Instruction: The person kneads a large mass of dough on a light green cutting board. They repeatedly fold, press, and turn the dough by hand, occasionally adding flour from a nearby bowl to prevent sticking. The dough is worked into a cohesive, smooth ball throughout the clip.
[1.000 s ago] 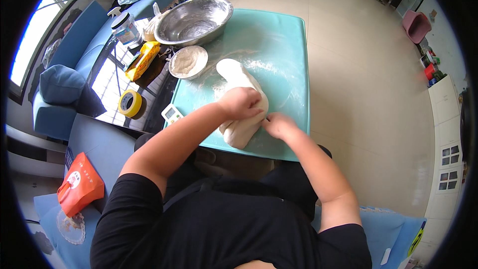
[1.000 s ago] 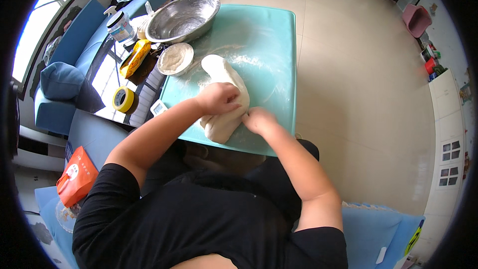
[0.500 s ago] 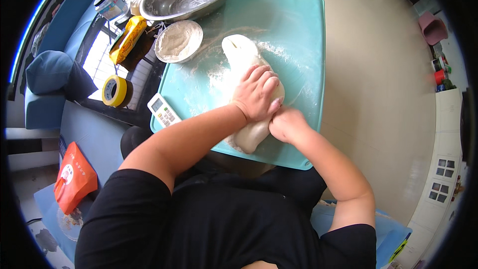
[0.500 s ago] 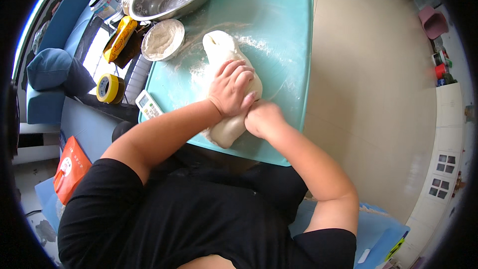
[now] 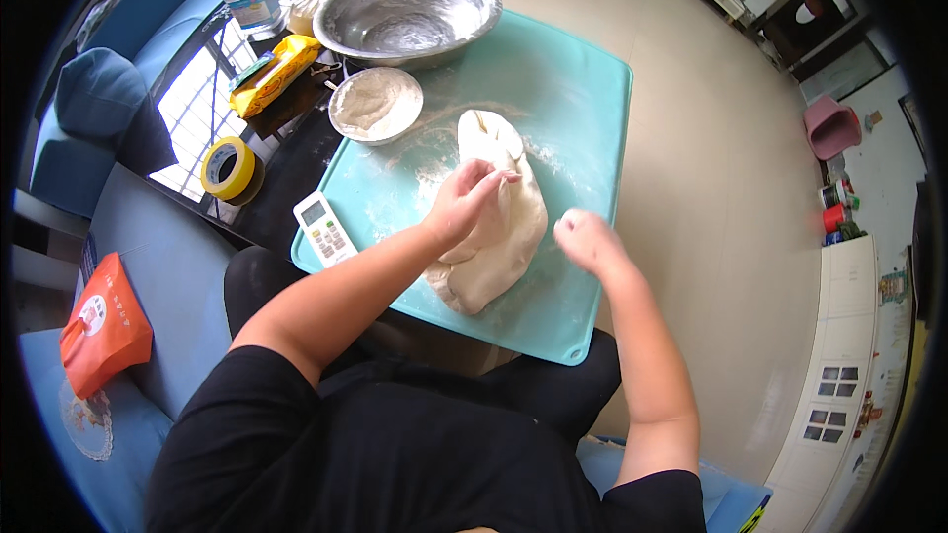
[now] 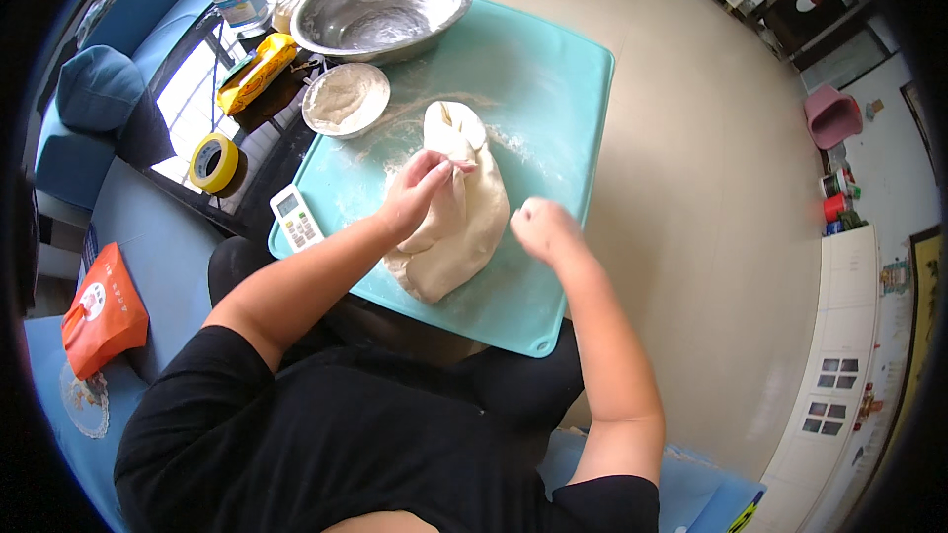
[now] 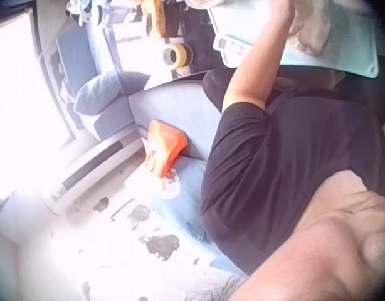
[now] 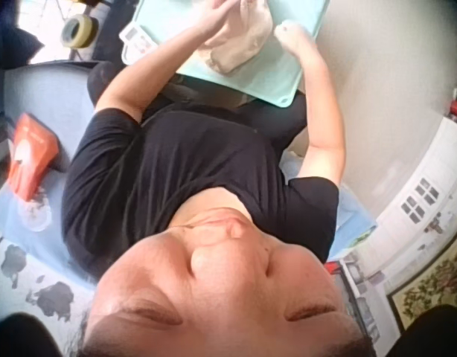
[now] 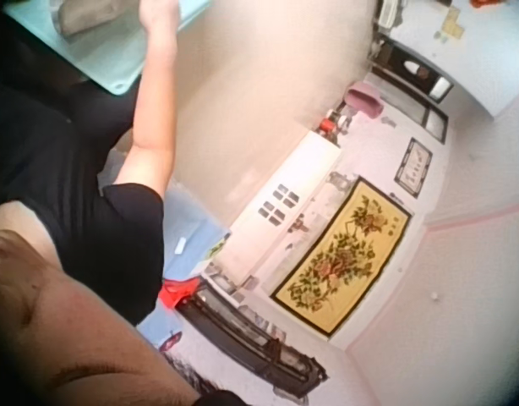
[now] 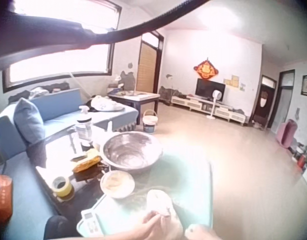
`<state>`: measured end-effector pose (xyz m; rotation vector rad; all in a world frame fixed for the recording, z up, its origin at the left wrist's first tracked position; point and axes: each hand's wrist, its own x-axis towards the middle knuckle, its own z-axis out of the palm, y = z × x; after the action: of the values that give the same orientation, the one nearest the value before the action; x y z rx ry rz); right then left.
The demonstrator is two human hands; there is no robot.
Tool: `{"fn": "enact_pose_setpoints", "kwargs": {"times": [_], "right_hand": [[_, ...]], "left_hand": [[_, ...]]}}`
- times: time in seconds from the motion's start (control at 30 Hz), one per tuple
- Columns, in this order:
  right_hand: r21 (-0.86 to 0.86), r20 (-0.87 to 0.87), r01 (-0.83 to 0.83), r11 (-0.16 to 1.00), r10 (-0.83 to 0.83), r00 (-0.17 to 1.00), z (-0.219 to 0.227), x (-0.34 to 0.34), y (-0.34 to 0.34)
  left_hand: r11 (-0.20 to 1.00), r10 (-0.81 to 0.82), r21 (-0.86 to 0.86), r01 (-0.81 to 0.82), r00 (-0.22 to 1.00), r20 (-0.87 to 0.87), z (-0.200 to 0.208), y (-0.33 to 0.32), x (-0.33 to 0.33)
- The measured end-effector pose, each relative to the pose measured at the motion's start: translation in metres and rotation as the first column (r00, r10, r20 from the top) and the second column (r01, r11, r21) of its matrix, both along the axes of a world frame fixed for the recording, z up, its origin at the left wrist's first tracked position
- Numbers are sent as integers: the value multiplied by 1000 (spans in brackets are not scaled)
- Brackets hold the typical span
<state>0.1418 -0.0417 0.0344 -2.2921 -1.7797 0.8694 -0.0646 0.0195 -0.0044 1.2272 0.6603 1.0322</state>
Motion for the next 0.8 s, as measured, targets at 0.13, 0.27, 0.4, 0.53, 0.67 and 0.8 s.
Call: {"fn": "enact_pose_setpoints", "kwargs": {"times": [0.13, 0.27, 0.4, 0.53, 0.67, 0.8], "right_hand": [[382, -143, 33, 924, 24, 989, 12, -41, 73], [235, 108, -82, 969, 58, 992, -17, -92, 138], [179, 220, -114, 977, 73, 973, -31, -108, 163], [337, 18, -98, 936, 97, 995, -37, -82, 161], [675, -148, -38, 737, 186, 971, -12, -73, 93], [862, 89, -252, 441, 357, 930, 9, -91, -5]], "left_hand": [[919, 218, 389, -63, 904, -368, -14, -23, -31], [646, 409, 620, 445, 485, -773, -13, -52, -39], [719, 334, 527, 453, 439, -834, -8, -44, -47], [698, 345, 609, 377, 568, -747, -10, -40, -51], [978, 119, 207, -14, 855, -504, -11, -34, -66], [884, 389, 345, -315, 905, -170, 2, -12, -46]]}}
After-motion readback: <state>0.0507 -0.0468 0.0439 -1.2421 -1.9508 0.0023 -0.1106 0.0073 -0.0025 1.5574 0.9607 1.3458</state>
